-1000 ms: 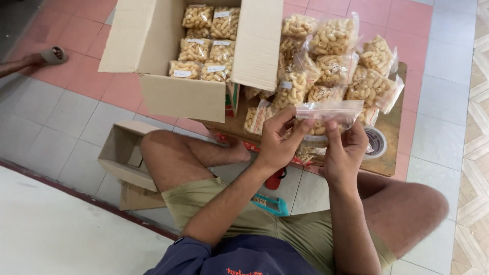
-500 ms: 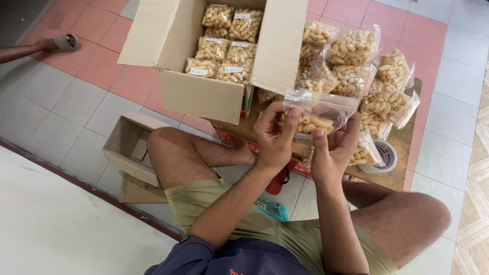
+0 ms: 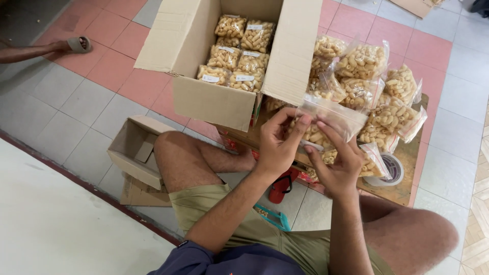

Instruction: The person is manually packing small plastic bags of snacks into a cardboard box, ensuring they are neatly arranged.

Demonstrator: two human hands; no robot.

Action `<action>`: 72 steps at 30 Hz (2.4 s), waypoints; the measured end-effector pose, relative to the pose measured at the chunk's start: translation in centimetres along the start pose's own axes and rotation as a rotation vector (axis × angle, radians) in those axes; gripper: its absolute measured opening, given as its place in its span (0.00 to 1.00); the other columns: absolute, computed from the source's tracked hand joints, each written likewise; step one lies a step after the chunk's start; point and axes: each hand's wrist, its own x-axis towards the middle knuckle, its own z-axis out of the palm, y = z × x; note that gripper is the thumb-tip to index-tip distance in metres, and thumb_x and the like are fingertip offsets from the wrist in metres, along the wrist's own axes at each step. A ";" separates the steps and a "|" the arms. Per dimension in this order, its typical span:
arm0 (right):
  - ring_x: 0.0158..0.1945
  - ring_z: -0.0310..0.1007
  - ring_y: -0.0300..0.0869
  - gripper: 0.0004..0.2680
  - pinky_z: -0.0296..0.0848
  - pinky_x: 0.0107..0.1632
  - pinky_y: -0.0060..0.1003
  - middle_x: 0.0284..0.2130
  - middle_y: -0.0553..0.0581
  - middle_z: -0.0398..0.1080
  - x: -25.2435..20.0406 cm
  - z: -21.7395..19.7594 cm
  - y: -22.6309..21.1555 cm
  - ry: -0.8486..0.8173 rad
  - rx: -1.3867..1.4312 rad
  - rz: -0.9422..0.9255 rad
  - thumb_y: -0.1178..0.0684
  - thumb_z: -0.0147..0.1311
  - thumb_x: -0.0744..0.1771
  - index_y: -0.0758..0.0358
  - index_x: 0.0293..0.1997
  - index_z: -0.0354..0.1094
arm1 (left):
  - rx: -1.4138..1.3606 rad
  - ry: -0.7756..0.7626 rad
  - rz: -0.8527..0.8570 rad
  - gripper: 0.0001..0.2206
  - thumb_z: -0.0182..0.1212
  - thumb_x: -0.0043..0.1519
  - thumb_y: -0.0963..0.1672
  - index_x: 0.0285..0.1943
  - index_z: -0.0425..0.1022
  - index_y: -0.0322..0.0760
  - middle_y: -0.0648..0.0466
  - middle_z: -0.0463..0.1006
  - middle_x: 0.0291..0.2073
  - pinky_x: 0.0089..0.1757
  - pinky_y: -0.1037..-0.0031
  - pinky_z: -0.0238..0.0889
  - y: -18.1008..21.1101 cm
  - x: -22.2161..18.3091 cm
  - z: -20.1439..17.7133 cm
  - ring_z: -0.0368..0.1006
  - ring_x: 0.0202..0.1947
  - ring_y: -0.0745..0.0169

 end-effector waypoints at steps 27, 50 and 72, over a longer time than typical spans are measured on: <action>0.67 0.71 0.65 0.26 0.68 0.69 0.58 0.60 0.76 0.71 -0.4 -2.4 -0.5 -0.007 0.029 0.152 0.59 0.71 0.64 0.77 0.69 0.65 | -0.013 -0.149 0.051 0.09 0.72 0.66 0.43 0.51 0.82 0.34 0.52 0.82 0.36 0.45 0.74 0.72 -0.8 -0.6 -0.2 0.74 0.42 0.74; 0.61 0.73 0.50 0.32 0.70 0.68 0.46 0.58 0.68 0.72 1.5 -2.8 -3.2 0.031 0.094 0.369 0.60 0.82 0.54 0.74 0.63 0.68 | -0.324 -0.088 0.032 0.29 0.75 0.62 0.41 0.69 0.64 0.29 0.51 0.81 0.44 0.47 0.81 0.73 -3.0 -1.4 1.0 0.78 0.42 0.73; 0.59 0.79 0.52 0.21 0.72 0.64 0.48 0.53 0.62 0.79 1.5 -5.4 -2.3 -0.023 0.072 0.352 0.57 0.74 0.62 0.63 0.60 0.74 | 0.394 -0.653 0.287 0.30 0.78 0.62 0.46 0.73 0.73 0.39 0.52 0.77 0.59 0.70 0.47 0.57 1.3 2.9 -1.9 0.75 0.64 0.49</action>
